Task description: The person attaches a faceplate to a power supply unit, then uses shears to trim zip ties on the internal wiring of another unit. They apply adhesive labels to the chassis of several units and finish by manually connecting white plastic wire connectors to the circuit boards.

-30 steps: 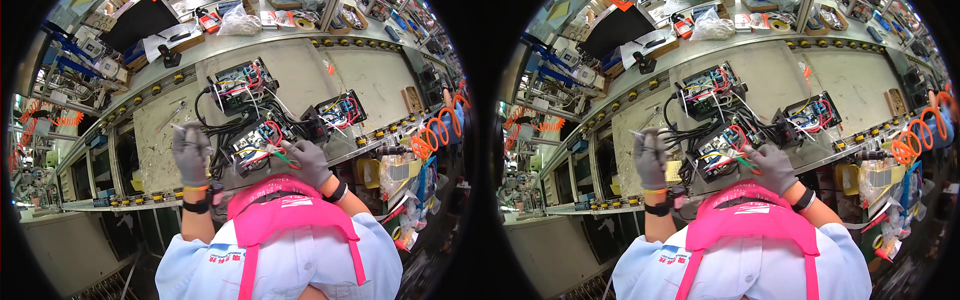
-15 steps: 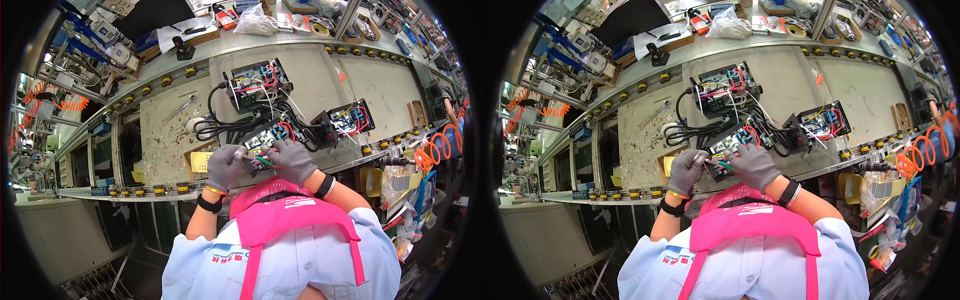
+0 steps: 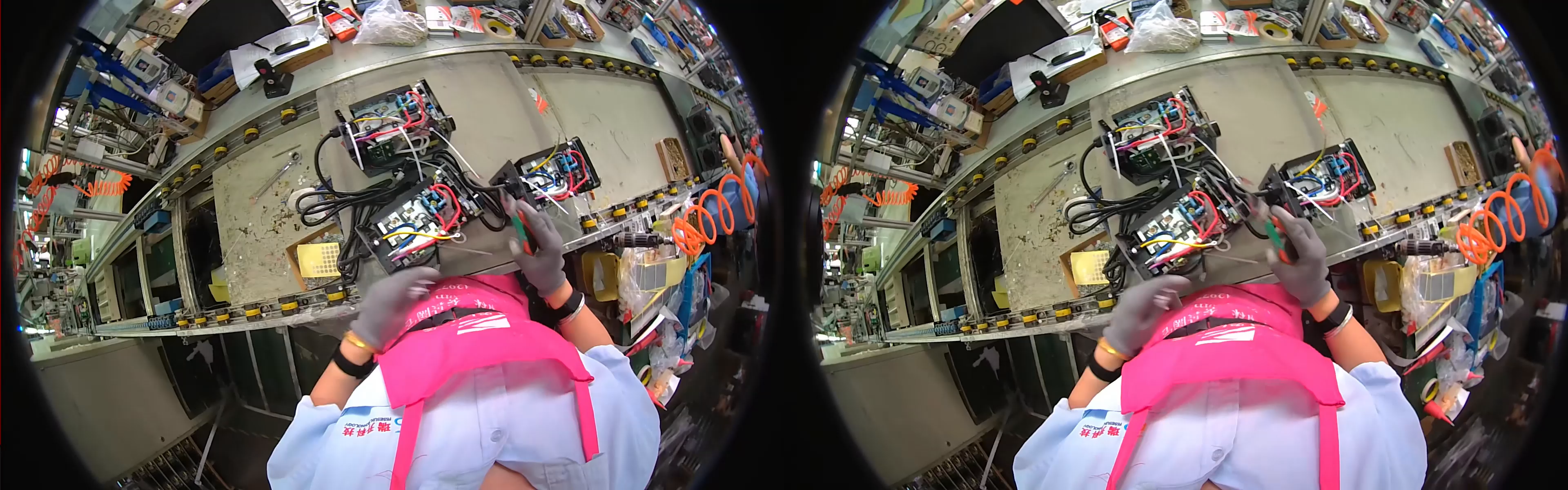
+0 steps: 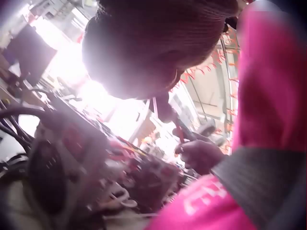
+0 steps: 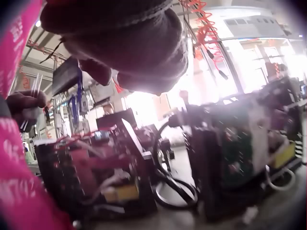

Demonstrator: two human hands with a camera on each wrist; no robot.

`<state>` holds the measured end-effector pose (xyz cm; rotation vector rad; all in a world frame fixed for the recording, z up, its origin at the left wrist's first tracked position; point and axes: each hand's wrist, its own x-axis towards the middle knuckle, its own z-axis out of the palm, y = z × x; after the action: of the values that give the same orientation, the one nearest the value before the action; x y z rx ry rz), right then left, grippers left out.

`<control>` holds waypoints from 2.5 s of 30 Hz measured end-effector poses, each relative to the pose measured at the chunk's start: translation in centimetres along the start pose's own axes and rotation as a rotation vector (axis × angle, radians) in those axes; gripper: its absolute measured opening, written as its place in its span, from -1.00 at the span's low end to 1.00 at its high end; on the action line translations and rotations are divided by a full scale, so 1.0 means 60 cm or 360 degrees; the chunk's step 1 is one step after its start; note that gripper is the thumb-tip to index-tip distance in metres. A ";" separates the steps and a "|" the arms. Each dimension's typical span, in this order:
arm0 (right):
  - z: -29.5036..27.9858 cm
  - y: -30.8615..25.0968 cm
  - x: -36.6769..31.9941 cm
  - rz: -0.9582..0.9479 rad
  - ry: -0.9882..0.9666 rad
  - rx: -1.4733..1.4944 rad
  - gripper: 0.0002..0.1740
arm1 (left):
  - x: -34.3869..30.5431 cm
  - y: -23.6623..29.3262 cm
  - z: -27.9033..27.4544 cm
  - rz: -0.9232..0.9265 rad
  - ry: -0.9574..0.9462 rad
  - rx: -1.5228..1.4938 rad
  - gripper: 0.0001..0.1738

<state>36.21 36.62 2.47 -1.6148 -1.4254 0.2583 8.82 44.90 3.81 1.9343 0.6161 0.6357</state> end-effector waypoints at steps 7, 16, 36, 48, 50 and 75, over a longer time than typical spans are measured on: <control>-0.034 0.085 -0.141 0.0252 -0.0266 -0.0124 -0.31 | 0.087 -0.066 0.147 -0.0457 -0.0984 0.0999 -0.58; 0.005 0.103 -0.172 0.0445 -0.0749 -0.0950 -0.36 | 0.047 -0.137 0.195 -0.0478 -0.0556 0.1144 -0.66; 0.143 0.110 -0.137 0.0170 -0.0806 -0.0592 -0.48 | 0.013 -0.142 0.144 -0.0530 -0.0432 0.0670 -0.70; -0.070 0.126 -0.208 0.0669 0.0066 -0.0388 -0.37 | 0.106 -0.004 0.161 -0.0904 -0.0462 -0.0784 -0.80; -0.114 0.136 -0.204 0.0740 0.0246 -0.0511 -0.31 | 0.136 -0.005 0.186 -0.0787 -0.0510 -0.0901 -0.80; -0.174 0.282 -0.102 0.0123 0.0026 -0.0371 -0.51 | 0.353 0.051 0.416 0.0502 -0.0339 0.1024 -0.75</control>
<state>52.74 28.10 -6.82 -1.8594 -1.4237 0.1262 41.36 41.58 0.37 2.6967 0.4070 0.4380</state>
